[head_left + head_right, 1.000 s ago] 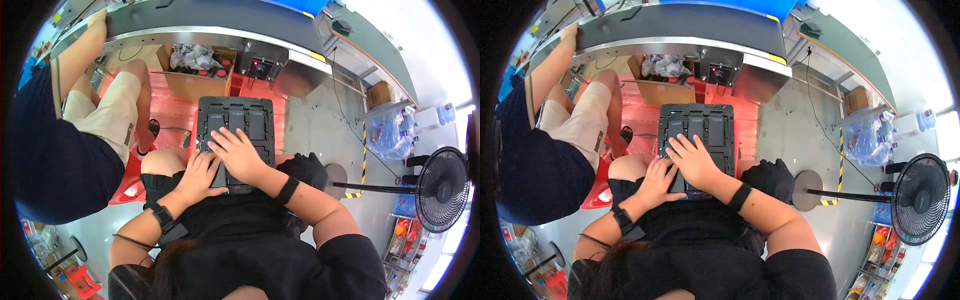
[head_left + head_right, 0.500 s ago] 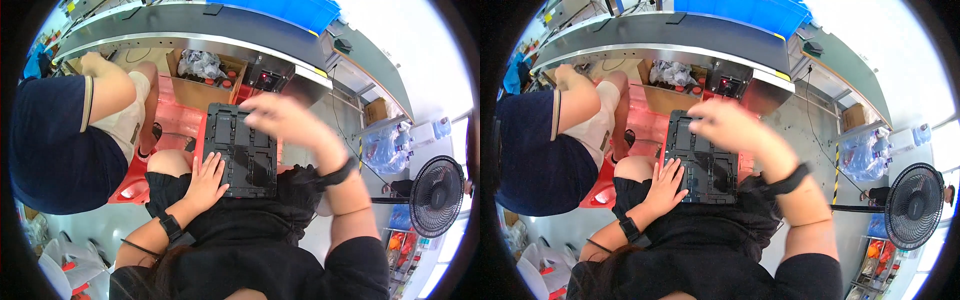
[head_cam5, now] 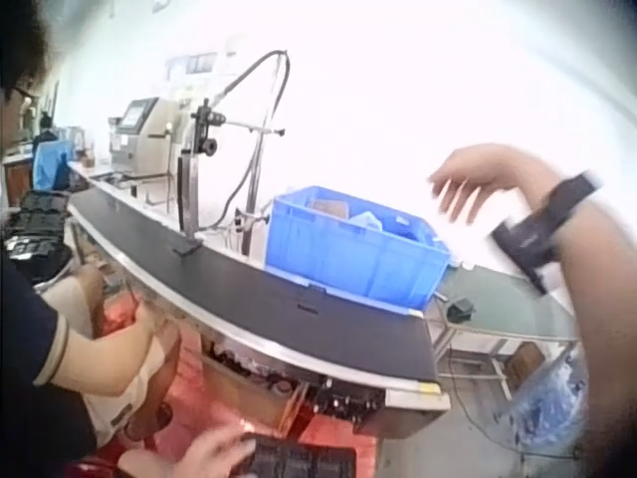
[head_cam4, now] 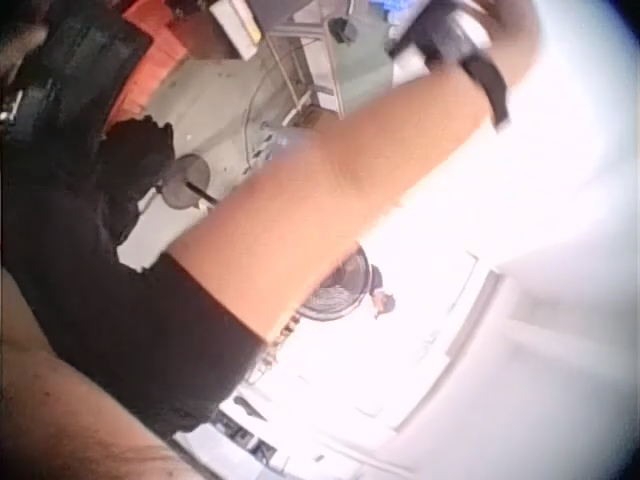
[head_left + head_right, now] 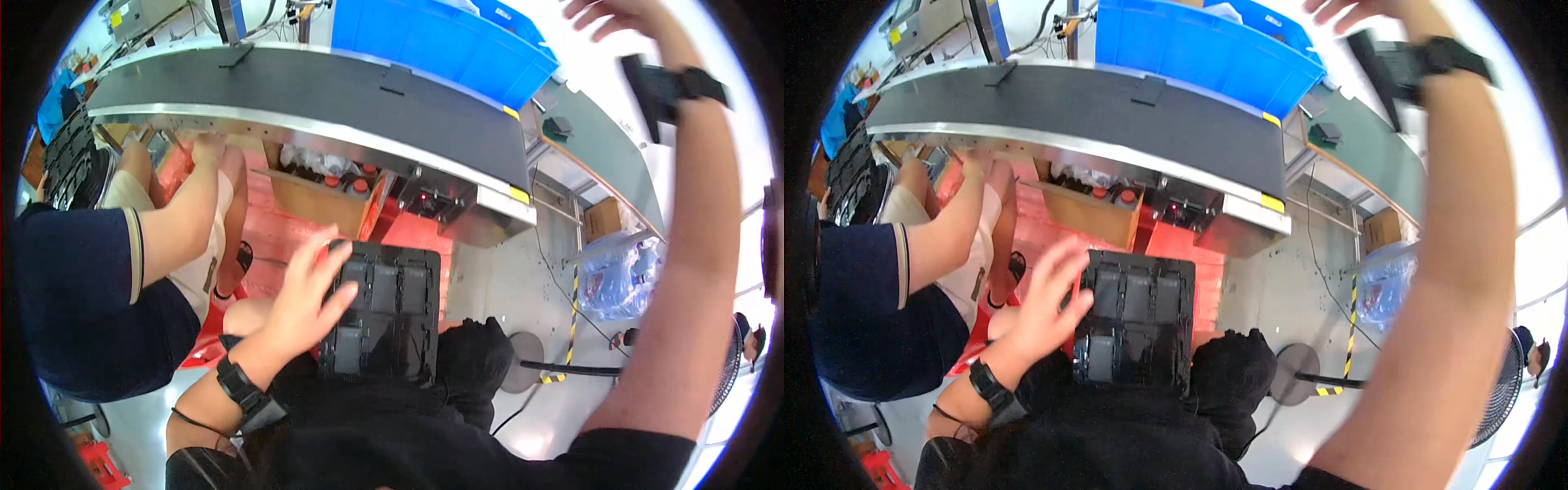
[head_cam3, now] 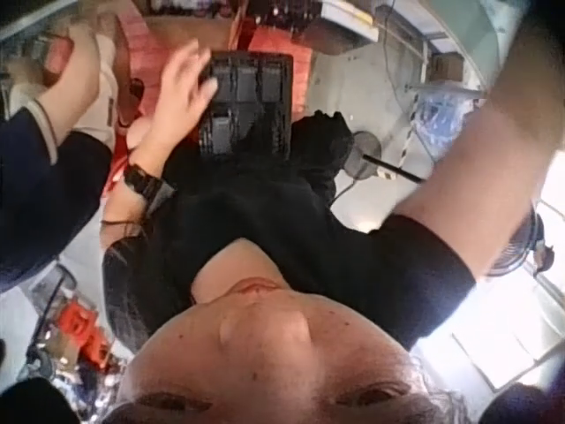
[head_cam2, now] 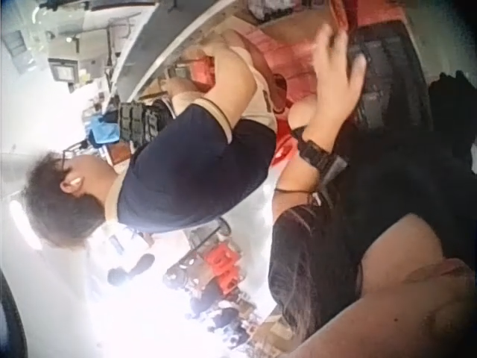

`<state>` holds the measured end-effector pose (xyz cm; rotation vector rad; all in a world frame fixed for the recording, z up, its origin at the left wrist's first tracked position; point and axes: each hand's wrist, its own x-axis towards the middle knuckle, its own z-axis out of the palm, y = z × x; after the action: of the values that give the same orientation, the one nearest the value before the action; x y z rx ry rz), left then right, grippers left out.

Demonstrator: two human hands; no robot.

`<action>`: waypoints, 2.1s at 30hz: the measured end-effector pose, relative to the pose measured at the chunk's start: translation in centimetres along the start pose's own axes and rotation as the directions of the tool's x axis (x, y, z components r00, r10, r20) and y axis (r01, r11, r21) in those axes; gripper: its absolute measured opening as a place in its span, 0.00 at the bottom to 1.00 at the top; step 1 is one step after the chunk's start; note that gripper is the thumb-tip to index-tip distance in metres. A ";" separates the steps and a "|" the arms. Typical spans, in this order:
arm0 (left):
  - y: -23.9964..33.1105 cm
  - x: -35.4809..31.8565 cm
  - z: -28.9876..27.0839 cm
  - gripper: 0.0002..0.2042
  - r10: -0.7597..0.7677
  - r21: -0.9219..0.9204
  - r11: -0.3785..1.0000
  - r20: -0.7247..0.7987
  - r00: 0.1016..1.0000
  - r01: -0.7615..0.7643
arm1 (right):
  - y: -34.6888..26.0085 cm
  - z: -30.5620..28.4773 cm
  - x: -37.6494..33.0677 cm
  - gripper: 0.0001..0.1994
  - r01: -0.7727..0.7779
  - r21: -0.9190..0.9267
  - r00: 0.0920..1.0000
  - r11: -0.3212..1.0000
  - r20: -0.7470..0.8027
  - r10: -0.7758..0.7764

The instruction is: Placing small black plastic components into a larger assembly tray and placing the completed tray on a conveyor belt.

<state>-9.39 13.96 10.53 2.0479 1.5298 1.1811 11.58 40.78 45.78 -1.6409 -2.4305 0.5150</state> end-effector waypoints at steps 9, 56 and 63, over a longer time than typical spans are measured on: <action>-11.1 23.1 -6.6 0.20 -0.088 0.157 0.961 -0.605 0.791 0.227 | 7.6 24.6 14.3 0.25 -0.131 -0.271 0.991 0.954 -0.044 0.124; 3.3 -8.8 10.1 0.18 -0.533 0.346 0.834 0.303 0.790 0.430 | 12.4 40.7 -29.1 0.17 0.038 0.043 0.993 0.998 0.114 -0.042; 3.7 -10.5 10.0 0.26 -0.005 0.404 0.891 0.464 0.886 -0.207 | 13.4 43.9 -32.0 0.29 0.365 -0.201 0.928 0.909 0.006 -0.371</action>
<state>-0.24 5.18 2.50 2.4919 1.5558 0.3278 21.23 7.44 1.87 -1.1853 -2.7491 0.1894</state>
